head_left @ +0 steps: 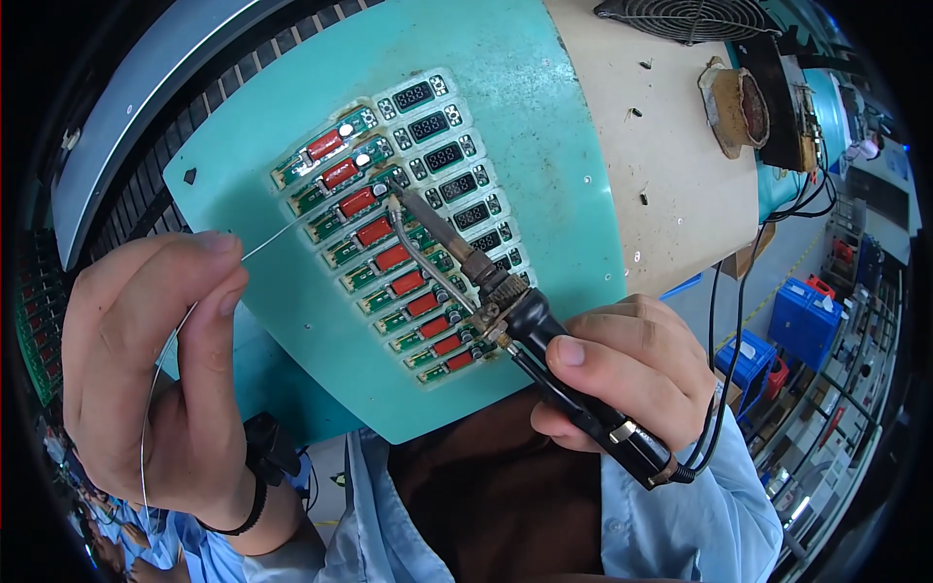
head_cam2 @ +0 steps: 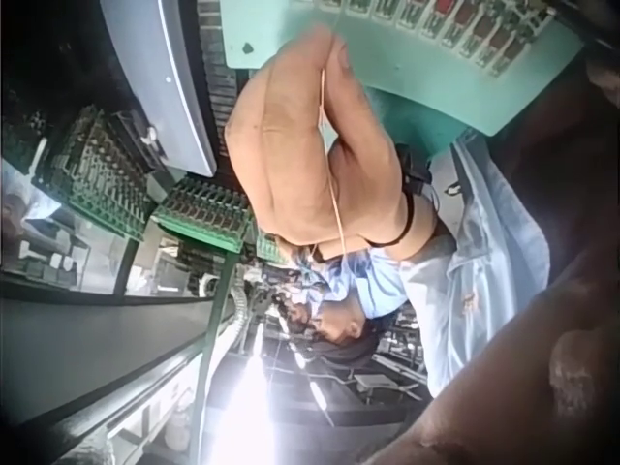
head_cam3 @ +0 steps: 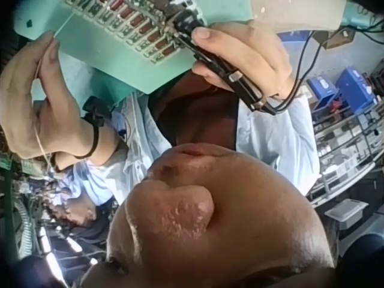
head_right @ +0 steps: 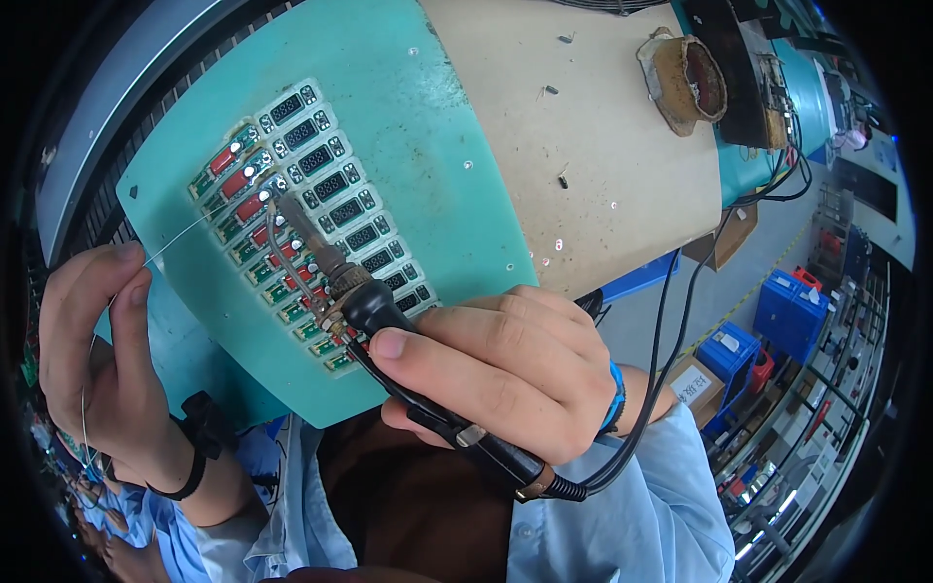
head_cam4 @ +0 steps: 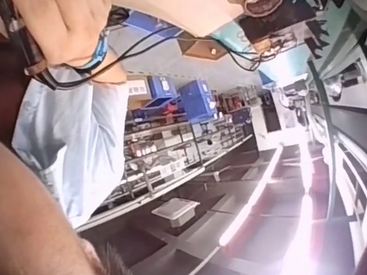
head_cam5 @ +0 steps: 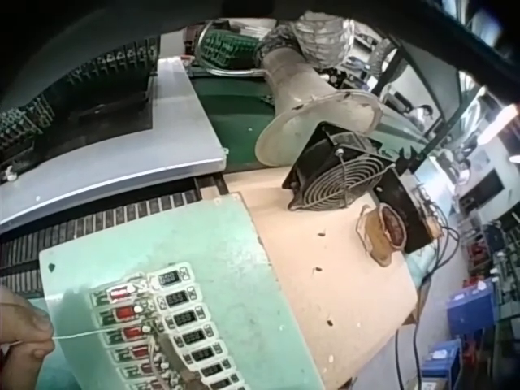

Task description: Solder electronic components onto printed circuit boards using a soldering iron.

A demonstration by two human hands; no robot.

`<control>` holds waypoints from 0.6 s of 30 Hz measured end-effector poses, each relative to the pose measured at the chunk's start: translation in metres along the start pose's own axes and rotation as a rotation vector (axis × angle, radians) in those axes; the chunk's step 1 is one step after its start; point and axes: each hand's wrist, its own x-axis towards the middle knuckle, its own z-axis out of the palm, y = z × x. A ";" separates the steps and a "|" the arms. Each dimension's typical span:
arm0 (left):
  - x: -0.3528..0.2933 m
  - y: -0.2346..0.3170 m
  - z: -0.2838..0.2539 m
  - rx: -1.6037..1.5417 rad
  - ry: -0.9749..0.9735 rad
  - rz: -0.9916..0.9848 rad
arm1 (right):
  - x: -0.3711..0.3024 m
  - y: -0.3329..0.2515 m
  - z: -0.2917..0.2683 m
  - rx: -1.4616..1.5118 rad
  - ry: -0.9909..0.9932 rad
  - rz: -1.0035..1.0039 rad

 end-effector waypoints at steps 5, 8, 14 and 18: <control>0.000 -0.001 0.002 -0.003 0.004 -0.004 | -0.001 0.002 0.002 -0.028 0.014 -0.017; -0.002 0.000 0.001 -0.014 0.015 -0.019 | -0.001 0.001 0.003 -0.024 0.017 -0.023; 0.000 0.001 0.003 -0.005 0.001 -0.011 | -0.001 0.000 0.002 -0.026 0.011 -0.011; 0.001 0.003 0.006 0.013 -0.001 -0.006 | -0.001 0.001 0.002 -0.027 0.003 -0.018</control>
